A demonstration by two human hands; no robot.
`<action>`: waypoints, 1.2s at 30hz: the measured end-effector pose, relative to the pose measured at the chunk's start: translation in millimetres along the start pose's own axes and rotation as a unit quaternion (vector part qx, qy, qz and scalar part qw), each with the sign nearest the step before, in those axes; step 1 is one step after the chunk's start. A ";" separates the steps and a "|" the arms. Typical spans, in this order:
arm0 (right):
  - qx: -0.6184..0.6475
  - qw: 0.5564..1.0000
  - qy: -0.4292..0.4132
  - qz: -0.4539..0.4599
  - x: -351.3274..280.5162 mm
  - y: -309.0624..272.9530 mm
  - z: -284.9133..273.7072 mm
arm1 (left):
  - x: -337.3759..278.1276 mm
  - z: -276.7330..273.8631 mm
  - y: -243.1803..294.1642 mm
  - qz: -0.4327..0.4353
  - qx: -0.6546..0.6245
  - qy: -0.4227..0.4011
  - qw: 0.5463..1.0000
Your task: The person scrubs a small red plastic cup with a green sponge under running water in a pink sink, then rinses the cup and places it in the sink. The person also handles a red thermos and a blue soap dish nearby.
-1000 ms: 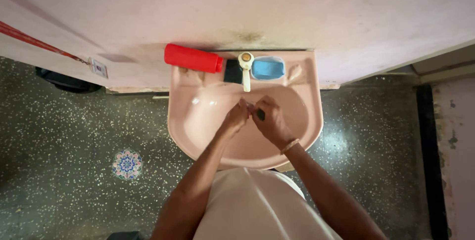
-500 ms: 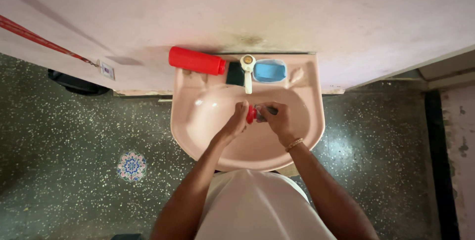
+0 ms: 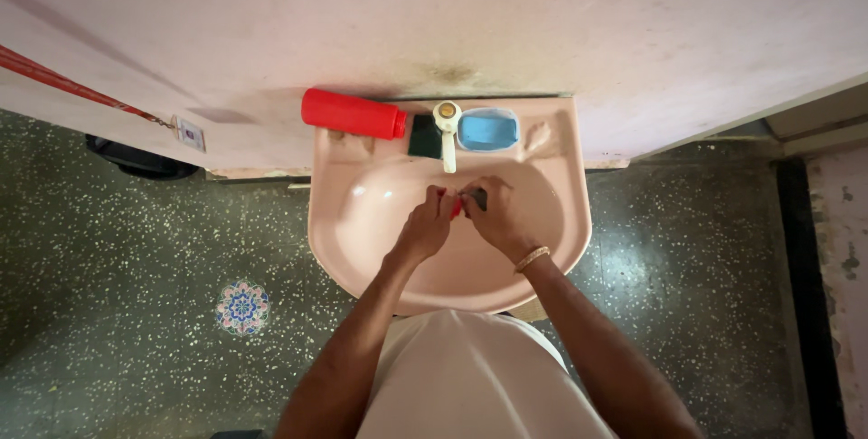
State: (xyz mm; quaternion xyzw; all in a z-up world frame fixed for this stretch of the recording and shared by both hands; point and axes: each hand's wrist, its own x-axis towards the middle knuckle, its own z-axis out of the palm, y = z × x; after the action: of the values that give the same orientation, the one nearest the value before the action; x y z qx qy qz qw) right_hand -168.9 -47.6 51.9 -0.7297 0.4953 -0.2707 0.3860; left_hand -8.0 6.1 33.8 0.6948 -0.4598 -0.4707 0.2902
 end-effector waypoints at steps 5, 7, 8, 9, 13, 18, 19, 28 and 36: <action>-0.021 0.995 0.004 -0.101 -7.3 -23.3 -3.2 | 8.8 5.3 -12.1 -0.003 0.001 -0.002 1.000; -0.005 0.992 -0.008 -0.122 -6.5 -25.7 -0.7 | 12.7 9.6 -23.5 -0.001 -0.003 0.002 1.000; -0.009 0.991 -0.002 -0.133 -3.1 -24.8 -0.1 | 18.6 12.8 -30.2 0.002 -0.014 0.004 1.000; -0.014 0.990 0.001 -0.141 -2.2 -23.1 -0.4 | 22.1 19.1 -38.7 0.002 -0.025 0.003 1.000; -0.012 0.979 0.068 -0.190 -0.7 -28.9 3.5 | 40.9 38.2 -72.2 0.151 0.131 0.041 0.979; -0.002 0.989 0.032 -0.145 -4.2 -37.8 -3.3 | 47.5 50.4 -87.2 0.110 0.030 0.054 0.992; -0.005 0.988 0.034 -0.151 -4.3 -38.7 -2.2 | 48.8 47.3 -83.9 0.179 0.087 0.070 0.977; -0.011 0.996 -0.069 -0.051 -17.6 -20.3 0.7 | 48.0 18.9 -48.2 -0.158 -0.328 -0.005 0.931; 0.020 0.995 0.071 -0.067 -5.6 -39.6 0.8 | 39.3 4.3 -48.3 -0.183 -0.190 0.004 0.965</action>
State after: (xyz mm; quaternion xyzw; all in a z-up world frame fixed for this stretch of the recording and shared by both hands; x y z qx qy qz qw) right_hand -150.0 -33.8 84.3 -0.7325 0.4659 -0.3566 0.3453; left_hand 11.0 -9.9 -23.5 0.7010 -0.2261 -0.5918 0.3274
